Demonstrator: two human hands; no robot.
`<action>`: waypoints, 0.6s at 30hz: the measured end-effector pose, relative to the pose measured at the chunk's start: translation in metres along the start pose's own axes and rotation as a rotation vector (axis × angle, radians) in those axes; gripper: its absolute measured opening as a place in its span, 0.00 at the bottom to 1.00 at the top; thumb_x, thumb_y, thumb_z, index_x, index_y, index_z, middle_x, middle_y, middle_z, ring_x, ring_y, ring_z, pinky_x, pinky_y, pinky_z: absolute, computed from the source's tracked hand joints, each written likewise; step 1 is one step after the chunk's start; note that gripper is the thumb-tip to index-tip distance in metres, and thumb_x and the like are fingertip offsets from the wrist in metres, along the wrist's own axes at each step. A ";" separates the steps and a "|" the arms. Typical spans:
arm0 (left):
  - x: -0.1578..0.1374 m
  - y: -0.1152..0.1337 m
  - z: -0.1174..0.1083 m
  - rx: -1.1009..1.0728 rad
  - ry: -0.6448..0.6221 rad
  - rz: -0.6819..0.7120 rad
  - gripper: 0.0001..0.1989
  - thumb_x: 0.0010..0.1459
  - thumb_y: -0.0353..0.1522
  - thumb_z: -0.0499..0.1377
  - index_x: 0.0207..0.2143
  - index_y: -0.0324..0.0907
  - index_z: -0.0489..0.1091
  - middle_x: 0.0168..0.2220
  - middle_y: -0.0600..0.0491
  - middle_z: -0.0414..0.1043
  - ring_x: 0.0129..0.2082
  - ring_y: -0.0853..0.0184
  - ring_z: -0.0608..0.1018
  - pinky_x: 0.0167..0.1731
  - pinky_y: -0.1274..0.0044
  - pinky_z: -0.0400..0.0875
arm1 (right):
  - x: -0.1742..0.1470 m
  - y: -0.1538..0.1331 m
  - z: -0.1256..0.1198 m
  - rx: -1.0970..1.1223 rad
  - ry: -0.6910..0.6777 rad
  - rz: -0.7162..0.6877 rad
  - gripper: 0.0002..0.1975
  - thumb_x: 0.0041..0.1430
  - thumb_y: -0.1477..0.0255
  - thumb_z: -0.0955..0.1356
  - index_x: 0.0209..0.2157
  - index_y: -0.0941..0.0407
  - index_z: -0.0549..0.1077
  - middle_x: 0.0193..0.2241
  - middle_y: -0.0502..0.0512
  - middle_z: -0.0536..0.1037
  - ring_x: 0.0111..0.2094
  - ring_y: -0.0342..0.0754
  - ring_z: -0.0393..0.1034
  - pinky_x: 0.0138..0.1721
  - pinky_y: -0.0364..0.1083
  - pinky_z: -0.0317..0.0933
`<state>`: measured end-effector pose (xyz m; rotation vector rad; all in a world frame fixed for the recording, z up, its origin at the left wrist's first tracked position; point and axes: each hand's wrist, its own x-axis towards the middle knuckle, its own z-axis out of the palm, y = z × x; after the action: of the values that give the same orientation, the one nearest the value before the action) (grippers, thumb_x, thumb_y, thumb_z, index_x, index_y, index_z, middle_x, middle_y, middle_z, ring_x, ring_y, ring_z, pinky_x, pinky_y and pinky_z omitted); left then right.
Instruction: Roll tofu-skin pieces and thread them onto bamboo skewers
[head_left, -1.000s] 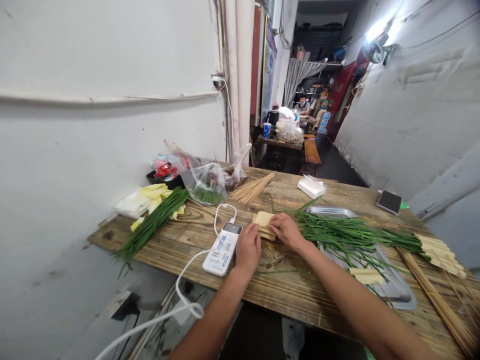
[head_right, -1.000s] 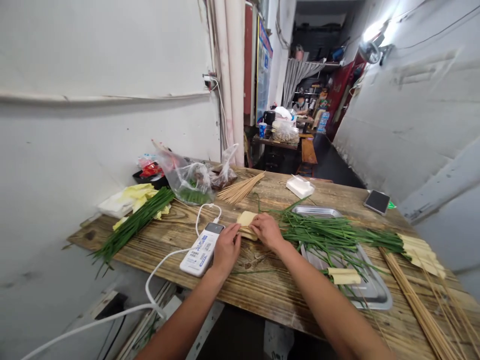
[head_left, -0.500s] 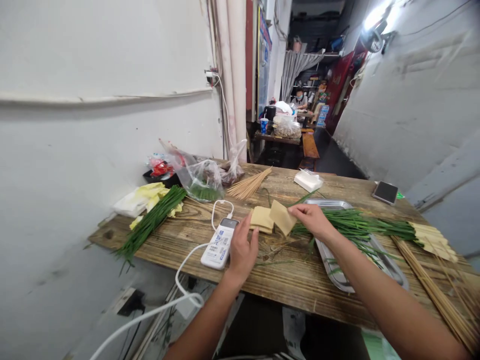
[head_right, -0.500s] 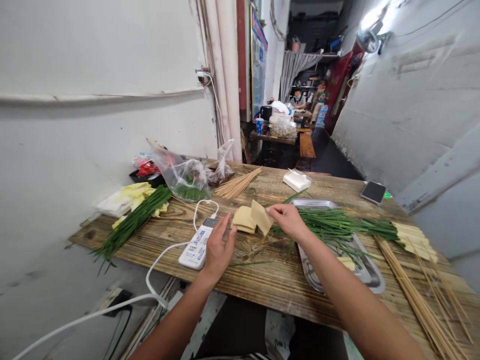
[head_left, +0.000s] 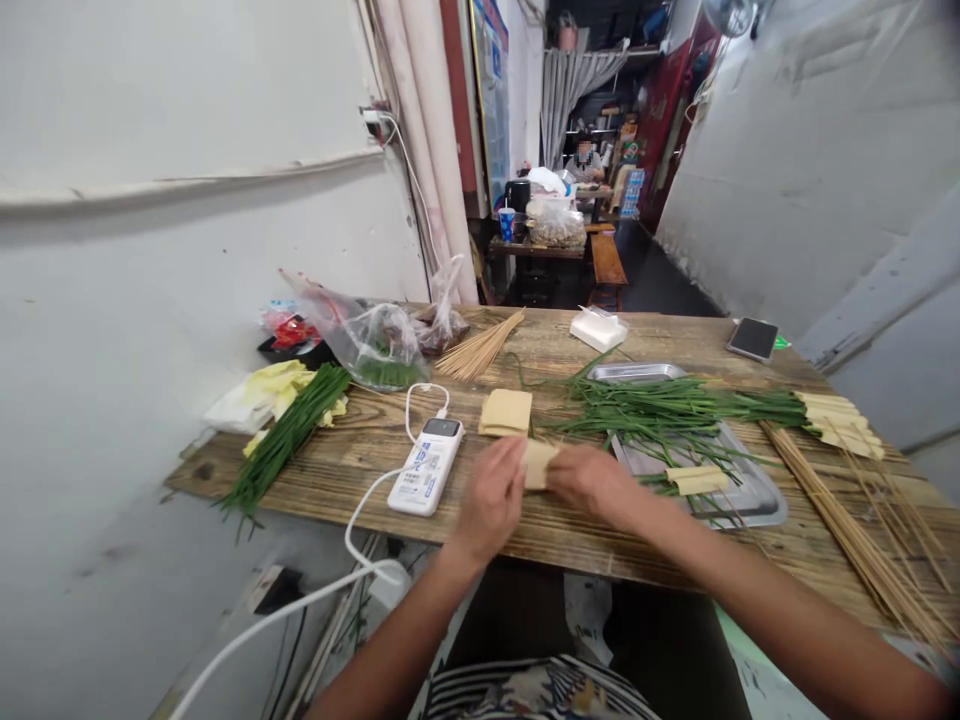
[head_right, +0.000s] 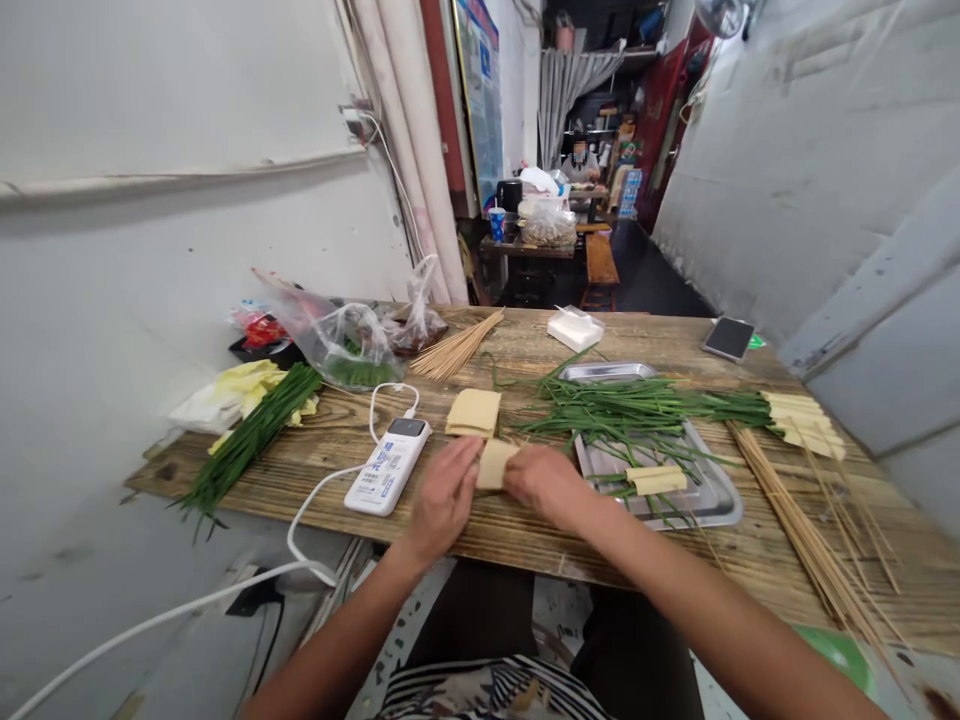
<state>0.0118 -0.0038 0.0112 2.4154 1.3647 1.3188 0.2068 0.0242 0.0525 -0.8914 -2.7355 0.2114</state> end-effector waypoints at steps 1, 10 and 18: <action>-0.008 0.000 0.002 0.034 -0.104 0.058 0.19 0.64 0.30 0.48 0.56 0.41 0.63 0.54 0.45 0.68 0.57 0.62 0.67 0.57 0.65 0.62 | -0.008 -0.007 0.008 -0.043 -0.026 -0.015 0.15 0.64 0.72 0.60 0.27 0.57 0.75 0.28 0.56 0.76 0.31 0.48 0.67 0.35 0.45 0.57; -0.034 0.004 0.008 0.258 -0.472 0.192 0.22 0.63 0.37 0.51 0.58 0.41 0.60 0.60 0.46 0.62 0.61 0.60 0.62 0.61 0.60 0.50 | -0.087 0.067 -0.044 -0.264 0.075 0.397 0.15 0.64 0.72 0.60 0.30 0.55 0.76 0.30 0.54 0.77 0.34 0.47 0.68 0.37 0.43 0.58; -0.039 -0.002 0.011 0.242 -0.267 0.210 0.15 0.62 0.31 0.53 0.51 0.40 0.66 0.52 0.46 0.70 0.55 0.60 0.69 0.58 0.60 0.56 | -0.121 0.175 -0.070 -0.467 -0.092 0.792 0.12 0.61 0.71 0.63 0.40 0.55 0.77 0.37 0.57 0.78 0.41 0.49 0.70 0.39 0.42 0.60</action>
<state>0.0093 -0.0278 -0.0221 2.8365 1.2930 0.8615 0.4192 0.0966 0.0578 -2.1029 -2.3825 -0.2685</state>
